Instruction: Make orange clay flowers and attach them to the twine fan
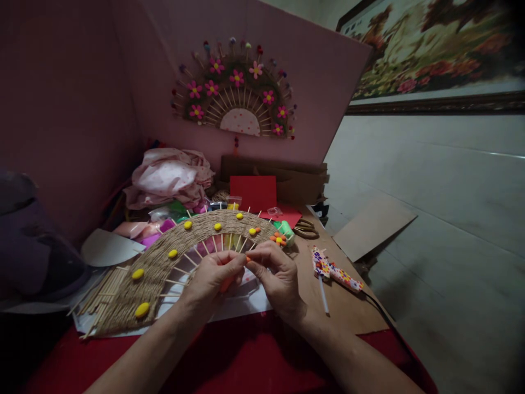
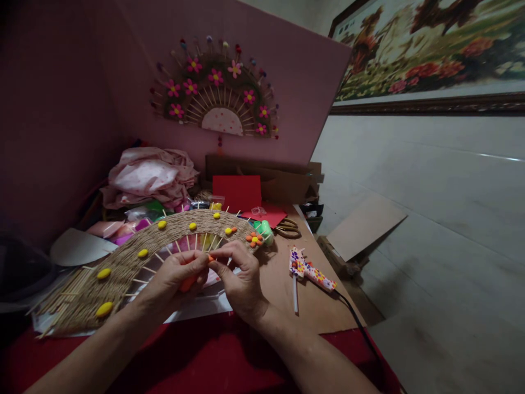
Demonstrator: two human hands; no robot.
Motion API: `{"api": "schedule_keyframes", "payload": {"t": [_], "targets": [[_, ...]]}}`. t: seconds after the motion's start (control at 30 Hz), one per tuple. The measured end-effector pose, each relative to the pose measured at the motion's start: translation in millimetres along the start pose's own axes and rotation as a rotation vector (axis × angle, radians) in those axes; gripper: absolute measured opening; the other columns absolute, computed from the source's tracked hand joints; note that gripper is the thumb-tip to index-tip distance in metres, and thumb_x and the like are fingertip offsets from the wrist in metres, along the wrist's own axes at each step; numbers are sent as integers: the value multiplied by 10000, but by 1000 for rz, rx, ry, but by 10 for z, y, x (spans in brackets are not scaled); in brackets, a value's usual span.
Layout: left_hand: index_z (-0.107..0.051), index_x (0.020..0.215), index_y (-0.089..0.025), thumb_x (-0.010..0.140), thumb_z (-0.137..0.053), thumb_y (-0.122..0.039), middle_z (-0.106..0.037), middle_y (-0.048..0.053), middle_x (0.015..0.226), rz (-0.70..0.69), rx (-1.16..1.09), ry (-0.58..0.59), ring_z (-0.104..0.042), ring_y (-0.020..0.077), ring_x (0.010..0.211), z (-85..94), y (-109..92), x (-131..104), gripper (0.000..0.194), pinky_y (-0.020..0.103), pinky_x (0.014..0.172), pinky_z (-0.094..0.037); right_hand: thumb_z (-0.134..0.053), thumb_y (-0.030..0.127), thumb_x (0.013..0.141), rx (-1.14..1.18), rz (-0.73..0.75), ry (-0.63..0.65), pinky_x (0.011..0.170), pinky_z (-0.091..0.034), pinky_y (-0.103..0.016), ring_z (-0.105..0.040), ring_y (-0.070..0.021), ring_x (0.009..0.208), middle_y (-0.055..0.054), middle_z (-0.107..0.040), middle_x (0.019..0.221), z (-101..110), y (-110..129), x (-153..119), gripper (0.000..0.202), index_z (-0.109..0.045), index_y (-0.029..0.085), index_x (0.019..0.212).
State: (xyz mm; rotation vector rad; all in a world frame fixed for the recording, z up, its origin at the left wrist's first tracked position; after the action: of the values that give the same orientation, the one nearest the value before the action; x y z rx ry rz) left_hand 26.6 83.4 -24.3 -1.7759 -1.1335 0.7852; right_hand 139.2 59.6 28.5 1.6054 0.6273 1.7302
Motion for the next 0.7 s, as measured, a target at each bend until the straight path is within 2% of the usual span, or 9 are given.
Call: {"api": "schedule_keyframes", "payload": {"t": [0.1, 0.3, 0.37, 0.47, 0.6, 0.7], "targets": [[-572, 633, -132, 673, -731, -409, -469, -55, 433, -4, -21, -3, -307, 19, 337, -14, -24, -10, 322, 152, 346, -196, -670, 229, 787, -5, -14, 12, 617, -428, -256, -528, -127, 710, -9, -574, 798, -10, -12, 4, 118, -676, 220, 905], [-544, 576, -130, 699, -705, -425, -454, -49, 418, -2, -2, -5, -316, 19, 340, -13, -33, -6, 358, 147, 347, -193, -653, 215, 802, -9, 8, -18, 648, -429, -260, -532, -126, 724, -3, -571, 769, 8, -2, -2, 31, -672, 213, 826], [-530, 557, -133, 703, -704, -412, -431, -57, 395, 3, -10, 8, -293, 17, 328, -23, -29, -9, 360, 148, 341, -183, -658, 219, 798, -5, -2, -14, 632, -431, -254, -538, -125, 725, -2, -573, 785, 2, -25, -9, 76, -666, 219, 873], [-572, 627, -135, 696, -716, -389, -455, -60, 415, 7, -56, 4, -292, 17, 330, -21, -21, -18, 299, 146, 341, -184, -670, 226, 786, 1, -30, -8, 609, -435, -246, -549, -127, 727, -4, -578, 810, -2, -64, -17, 150, -649, 223, 934], [-587, 660, -134, 696, -719, -384, -483, -53, 443, 9, -41, 9, -318, 18, 346, -15, -4, -13, 286, 143, 348, -206, -655, 218, 796, -17, -1, -1, 646, -443, -260, -544, -133, 743, -9, -564, 792, 0, -24, -7, 33, -653, 203, 826], [-577, 643, -133, 700, -710, -411, -486, -47, 447, 0, 30, -3, -330, 21, 350, -12, -15, -9, 313, 143, 340, -194, -636, 210, 810, -33, 9, -11, 663, -447, -265, -544, -139, 765, -15, -551, 797, 10, 14, 14, 18, -648, 197, 810]]}}
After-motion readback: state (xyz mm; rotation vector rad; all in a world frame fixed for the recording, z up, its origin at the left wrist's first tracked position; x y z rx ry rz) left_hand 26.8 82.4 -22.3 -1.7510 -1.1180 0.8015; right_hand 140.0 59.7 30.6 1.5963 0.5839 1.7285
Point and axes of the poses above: each hand's wrist, its own x-axis towards the middle knuckle, its own z-axis out of the back of the hand, y = z × x, the point moved 8 cm from there along x, towards the middle knuckle
